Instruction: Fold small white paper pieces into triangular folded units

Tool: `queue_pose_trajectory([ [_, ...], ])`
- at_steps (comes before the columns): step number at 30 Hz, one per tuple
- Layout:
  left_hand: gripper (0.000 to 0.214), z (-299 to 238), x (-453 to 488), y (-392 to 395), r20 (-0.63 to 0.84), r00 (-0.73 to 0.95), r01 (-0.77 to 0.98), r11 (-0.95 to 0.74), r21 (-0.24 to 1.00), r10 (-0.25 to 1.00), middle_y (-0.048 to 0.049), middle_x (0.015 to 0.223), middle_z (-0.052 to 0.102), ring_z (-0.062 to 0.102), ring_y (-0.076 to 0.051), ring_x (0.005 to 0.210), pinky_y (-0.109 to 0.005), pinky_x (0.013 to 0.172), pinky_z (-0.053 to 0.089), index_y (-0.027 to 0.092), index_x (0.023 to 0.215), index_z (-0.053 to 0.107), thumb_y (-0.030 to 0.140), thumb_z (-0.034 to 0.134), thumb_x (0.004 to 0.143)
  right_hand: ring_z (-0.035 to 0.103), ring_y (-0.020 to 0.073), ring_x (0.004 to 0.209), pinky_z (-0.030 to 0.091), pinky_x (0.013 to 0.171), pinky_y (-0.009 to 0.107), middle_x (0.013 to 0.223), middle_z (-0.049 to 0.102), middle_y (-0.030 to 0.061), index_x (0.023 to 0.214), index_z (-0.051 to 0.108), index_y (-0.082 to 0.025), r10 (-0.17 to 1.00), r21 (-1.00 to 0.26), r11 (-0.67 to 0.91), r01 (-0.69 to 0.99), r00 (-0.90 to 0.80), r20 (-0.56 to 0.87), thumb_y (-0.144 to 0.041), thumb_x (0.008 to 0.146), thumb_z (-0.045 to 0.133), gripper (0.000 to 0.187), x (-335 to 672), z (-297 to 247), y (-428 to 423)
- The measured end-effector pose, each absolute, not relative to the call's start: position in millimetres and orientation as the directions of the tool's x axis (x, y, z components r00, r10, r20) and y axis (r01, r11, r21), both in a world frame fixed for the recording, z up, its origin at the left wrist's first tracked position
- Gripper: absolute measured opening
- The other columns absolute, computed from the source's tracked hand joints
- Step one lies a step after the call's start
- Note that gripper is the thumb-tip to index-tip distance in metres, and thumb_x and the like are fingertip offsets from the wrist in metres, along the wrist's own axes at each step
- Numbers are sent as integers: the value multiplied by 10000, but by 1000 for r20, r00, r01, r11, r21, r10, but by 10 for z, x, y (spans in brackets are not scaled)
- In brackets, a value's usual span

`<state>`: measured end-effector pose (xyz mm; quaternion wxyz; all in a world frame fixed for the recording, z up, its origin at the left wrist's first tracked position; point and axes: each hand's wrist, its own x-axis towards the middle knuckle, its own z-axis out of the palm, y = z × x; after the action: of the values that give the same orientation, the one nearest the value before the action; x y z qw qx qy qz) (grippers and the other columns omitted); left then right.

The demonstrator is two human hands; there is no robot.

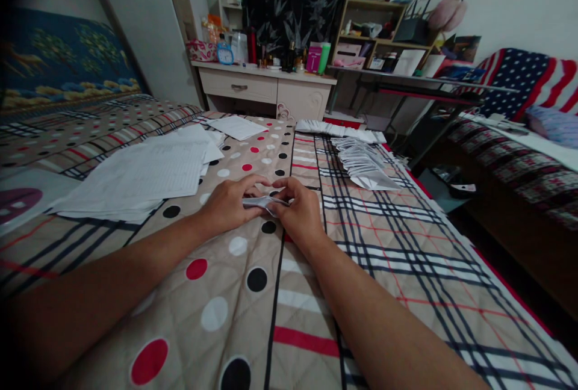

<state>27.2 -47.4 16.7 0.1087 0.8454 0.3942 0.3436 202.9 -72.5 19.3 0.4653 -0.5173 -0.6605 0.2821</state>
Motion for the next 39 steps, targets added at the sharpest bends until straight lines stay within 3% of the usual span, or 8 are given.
queue_pose_trajectory([
  [5,158,130,266,-434,446,475,559,-652,513,758,-31,848,743,671,-175,752,-272,691,482,208,878,738,263,736,731,613,146,599,440,577,249,700,698,8,874,655,-179,953,-876,284,390,-12,303,-202,669,717,215,2030,195,-712],
  [9,169,117,237,-390,402,408,523,-571,633,820,-14,741,723,627,-150,650,-249,615,455,190,857,757,297,728,729,620,156,674,459,613,252,739,687,31,778,668,-166,937,-876,347,335,-89,337,-368,787,650,203,2052,228,-731],
  [16,181,148,220,-336,230,383,395,-384,835,895,6,638,672,579,-126,577,-215,531,411,143,795,750,294,731,696,585,145,629,445,578,243,747,683,4,896,667,-163,954,-909,297,293,-124,272,-271,595,800,346,2069,237,-712],
  [21,203,141,226,-357,194,461,323,-367,872,866,-9,660,685,600,-127,571,-215,532,442,146,835,749,318,707,737,514,121,512,389,484,232,597,624,-12,720,644,-160,975,-949,218,230,-90,202,-287,604,788,225,2088,209,-680],
  [27,183,133,242,-402,288,510,362,-505,784,811,1,682,695,599,-127,601,-211,540,430,159,856,753,237,743,691,516,122,441,383,426,234,514,615,-2,603,607,-167,992,-979,128,160,-43,123,-294,569,817,248,2089,241,-699],
  [30,156,132,275,-410,251,495,339,-450,826,832,-2,644,678,586,-119,562,-207,513,433,145,832,742,206,728,690,513,124,415,374,402,235,481,601,-6,567,590,-172,991,-980,131,146,-23,129,-303,557,831,274,2079,250,-706],
  [35,142,174,246,-363,80,504,205,-209,956,860,-32,683,693,557,-87,484,-196,469,449,121,819,694,244,657,760,637,154,605,504,574,259,698,712,28,714,665,-160,981,-985,175,0,-79,175,-270,559,839,258,2072,237,-686],
  [39,166,215,188,-337,64,545,195,-200,960,836,-24,678,681,522,-60,461,-169,453,408,120,749,662,282,647,779,656,145,690,536,650,258,801,730,31,808,697,-160,966,-972,202,-120,-141,218,-299,632,807,250,2066,209,-672],
])
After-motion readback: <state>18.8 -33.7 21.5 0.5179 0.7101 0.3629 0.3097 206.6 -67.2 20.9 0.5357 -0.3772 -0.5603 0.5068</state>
